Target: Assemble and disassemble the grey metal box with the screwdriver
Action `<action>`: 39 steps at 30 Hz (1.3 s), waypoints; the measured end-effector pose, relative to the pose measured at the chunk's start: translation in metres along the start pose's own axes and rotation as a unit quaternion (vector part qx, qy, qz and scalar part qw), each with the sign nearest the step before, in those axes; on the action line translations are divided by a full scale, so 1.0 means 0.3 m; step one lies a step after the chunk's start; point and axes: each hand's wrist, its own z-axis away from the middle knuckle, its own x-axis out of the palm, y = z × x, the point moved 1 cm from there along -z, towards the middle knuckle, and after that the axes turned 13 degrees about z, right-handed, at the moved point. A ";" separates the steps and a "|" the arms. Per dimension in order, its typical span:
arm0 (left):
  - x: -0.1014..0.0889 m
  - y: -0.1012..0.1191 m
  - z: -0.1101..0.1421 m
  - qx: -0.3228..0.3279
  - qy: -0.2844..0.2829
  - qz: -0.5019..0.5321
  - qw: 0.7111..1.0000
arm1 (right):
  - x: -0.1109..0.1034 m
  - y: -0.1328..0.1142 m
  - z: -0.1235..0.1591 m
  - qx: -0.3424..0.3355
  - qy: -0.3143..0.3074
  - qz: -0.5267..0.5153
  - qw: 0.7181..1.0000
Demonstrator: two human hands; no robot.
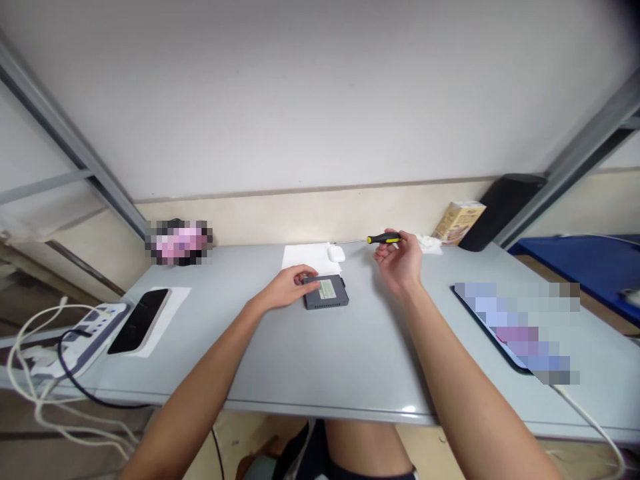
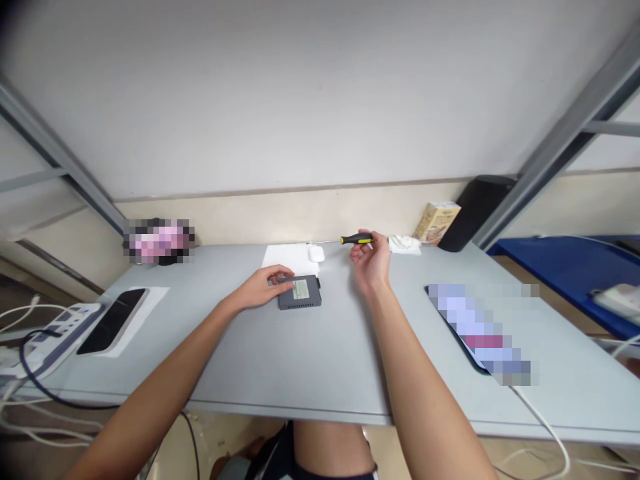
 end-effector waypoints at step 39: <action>-0.024 0.037 -0.014 -0.035 0.118 0.061 0.991 | 0.082 0.009 0.064 0.004 -0.085 0.077 0.993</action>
